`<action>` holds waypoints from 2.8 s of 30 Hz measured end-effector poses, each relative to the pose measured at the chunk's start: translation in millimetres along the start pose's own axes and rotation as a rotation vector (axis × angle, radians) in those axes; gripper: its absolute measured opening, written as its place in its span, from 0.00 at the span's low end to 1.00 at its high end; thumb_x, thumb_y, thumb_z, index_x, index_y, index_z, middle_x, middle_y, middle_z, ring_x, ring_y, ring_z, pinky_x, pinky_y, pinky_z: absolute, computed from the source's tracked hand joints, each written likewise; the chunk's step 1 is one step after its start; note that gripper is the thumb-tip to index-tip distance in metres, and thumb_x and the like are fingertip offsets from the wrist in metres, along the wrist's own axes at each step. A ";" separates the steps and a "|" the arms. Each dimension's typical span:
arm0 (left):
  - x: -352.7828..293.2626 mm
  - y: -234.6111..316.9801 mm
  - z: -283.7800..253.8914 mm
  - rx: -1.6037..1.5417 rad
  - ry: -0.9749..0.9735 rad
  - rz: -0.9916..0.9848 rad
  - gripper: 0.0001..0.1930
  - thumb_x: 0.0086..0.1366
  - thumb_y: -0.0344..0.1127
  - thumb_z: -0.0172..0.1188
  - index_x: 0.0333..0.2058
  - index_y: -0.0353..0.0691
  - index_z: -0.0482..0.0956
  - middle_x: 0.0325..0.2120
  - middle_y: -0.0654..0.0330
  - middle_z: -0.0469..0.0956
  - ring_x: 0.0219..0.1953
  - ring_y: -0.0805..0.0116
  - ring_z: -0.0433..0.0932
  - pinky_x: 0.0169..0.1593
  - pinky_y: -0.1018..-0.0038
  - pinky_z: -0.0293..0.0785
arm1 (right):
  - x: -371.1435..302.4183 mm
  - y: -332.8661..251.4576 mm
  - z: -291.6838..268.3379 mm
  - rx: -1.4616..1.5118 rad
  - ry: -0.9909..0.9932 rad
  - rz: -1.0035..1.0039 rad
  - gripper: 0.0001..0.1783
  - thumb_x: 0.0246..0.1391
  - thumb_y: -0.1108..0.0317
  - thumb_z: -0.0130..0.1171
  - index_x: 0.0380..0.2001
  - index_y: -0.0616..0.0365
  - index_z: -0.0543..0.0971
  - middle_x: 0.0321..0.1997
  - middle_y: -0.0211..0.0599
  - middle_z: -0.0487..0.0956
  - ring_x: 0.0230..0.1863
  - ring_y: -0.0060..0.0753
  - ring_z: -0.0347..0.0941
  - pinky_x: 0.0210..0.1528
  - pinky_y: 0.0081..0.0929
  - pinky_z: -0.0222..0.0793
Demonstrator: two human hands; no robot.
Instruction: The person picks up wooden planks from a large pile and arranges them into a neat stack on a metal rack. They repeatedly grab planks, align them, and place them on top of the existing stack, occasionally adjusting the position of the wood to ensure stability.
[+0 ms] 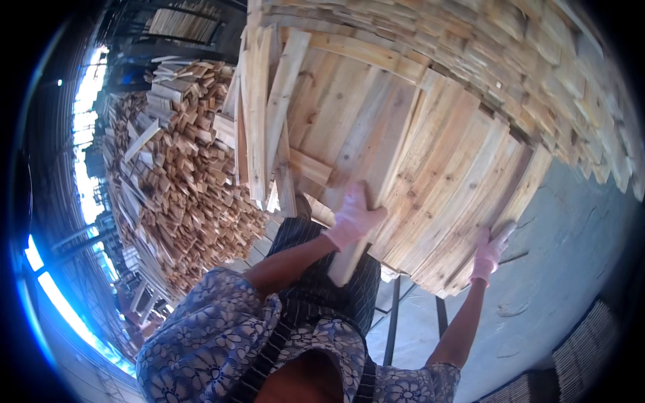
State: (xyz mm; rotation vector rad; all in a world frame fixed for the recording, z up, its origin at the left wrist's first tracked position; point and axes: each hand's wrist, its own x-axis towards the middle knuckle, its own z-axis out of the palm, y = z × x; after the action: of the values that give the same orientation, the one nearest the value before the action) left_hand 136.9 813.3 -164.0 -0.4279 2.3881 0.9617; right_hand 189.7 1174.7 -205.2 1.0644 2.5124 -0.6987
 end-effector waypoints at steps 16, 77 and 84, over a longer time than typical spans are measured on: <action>111.3 -142.7 -268.4 0.270 0.546 0.099 0.51 0.52 0.51 0.72 0.66 0.34 0.54 0.55 0.38 0.67 0.58 0.37 0.69 0.61 0.55 0.70 | -125.8 -271.0 116.0 0.511 -0.206 -0.314 0.43 0.66 0.64 0.57 0.77 0.52 0.47 0.60 0.38 0.68 0.51 0.33 0.68 0.50 0.29 0.67; -1.0 -39.8 -157.4 -0.533 0.026 -0.057 0.34 0.60 0.42 0.64 0.63 0.37 0.64 0.55 0.44 0.71 0.58 0.49 0.73 0.61 0.58 0.71 | 98.2 -206.2 17.6 -0.720 -0.002 -0.825 0.33 0.54 0.65 0.59 0.64 0.54 0.66 0.58 0.48 0.74 0.58 0.53 0.72 0.55 0.46 0.73; -183.2 -139.5 -22.9 -1.007 -0.641 -0.388 0.22 0.67 0.39 0.64 0.54 0.32 0.72 0.51 0.51 0.75 0.57 0.60 0.75 0.63 0.61 0.74 | 109.4 -236.9 -20.8 -0.625 -0.161 -0.854 0.34 0.54 0.67 0.63 0.64 0.47 0.64 0.59 0.46 0.74 0.59 0.55 0.72 0.58 0.47 0.71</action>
State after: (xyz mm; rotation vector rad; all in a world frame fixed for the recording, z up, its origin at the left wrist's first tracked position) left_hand 342.6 716.7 -120.4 -0.7488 1.0786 1.7258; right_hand -60.0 1106.7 -165.7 -0.2883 2.6837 -0.1190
